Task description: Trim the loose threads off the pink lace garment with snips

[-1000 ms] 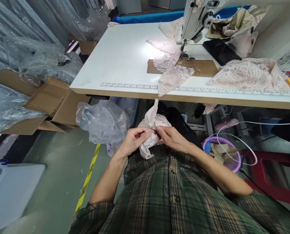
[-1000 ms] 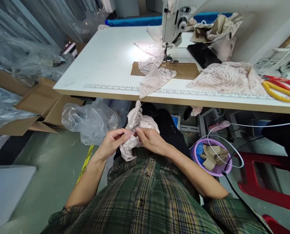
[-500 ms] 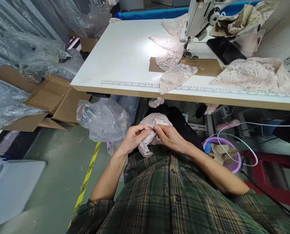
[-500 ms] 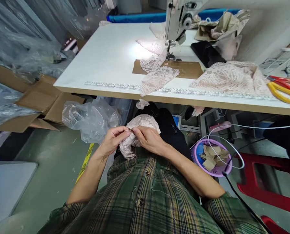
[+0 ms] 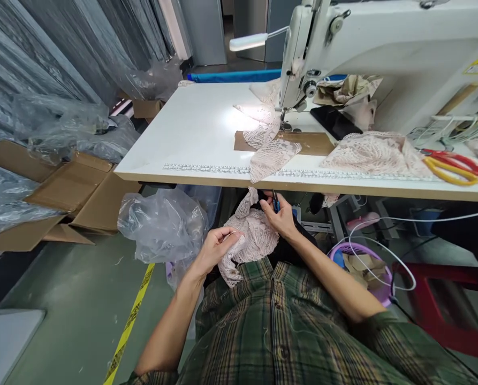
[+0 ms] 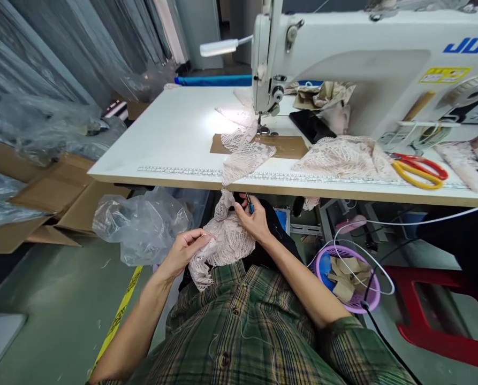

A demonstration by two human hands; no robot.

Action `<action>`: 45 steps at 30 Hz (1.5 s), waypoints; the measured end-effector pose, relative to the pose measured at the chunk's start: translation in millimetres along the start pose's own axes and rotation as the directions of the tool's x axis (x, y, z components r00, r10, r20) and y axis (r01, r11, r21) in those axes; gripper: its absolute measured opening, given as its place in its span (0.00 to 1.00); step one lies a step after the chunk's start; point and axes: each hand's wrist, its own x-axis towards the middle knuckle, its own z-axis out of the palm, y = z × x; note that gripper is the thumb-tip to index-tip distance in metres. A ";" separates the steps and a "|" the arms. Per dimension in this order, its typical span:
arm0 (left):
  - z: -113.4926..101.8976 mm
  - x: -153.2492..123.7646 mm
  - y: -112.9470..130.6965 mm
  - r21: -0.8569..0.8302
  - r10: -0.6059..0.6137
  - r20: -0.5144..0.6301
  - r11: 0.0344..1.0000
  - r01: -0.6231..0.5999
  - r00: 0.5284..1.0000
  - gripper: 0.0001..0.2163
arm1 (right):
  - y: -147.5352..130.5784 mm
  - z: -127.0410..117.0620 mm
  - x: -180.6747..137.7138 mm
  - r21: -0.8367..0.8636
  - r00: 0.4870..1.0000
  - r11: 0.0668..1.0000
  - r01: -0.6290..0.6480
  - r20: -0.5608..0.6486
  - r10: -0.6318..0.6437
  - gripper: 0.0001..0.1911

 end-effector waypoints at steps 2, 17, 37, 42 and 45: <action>0.3 0.8 0.9 -0.007 -0.013 0.001 1.000 0.013 1.000 0.16 | 4.1 8.3 9.1 0.014 0.999 1.000 0.001 0.032 -0.002 0.21; -11.4 39.7 16.0 0.081 0.417 0.118 0.900 -0.427 0.901 0.23 | -57.2 -19.4 -77.7 0.087 0.870 0.980 0.179 0.452 -0.199 0.09; 6.1 27.7 20.2 -0.078 0.197 0.169 0.979 -0.186 0.966 0.13 | -51.6 -22.7 -25.0 -0.108 0.839 0.987 0.117 0.543 -0.040 0.26; 4.3 28.9 20.3 -0.096 0.191 0.156 0.979 -0.178 0.969 0.10 | -54.0 -18.2 -21.8 -0.130 0.854 0.982 0.140 0.517 -0.054 0.26; 3.8 28.5 21.0 -0.114 0.168 0.145 0.982 -0.152 0.975 0.10 | -54.4 -19.8 -25.9 -0.129 0.851 0.983 0.129 0.524 -0.043 0.26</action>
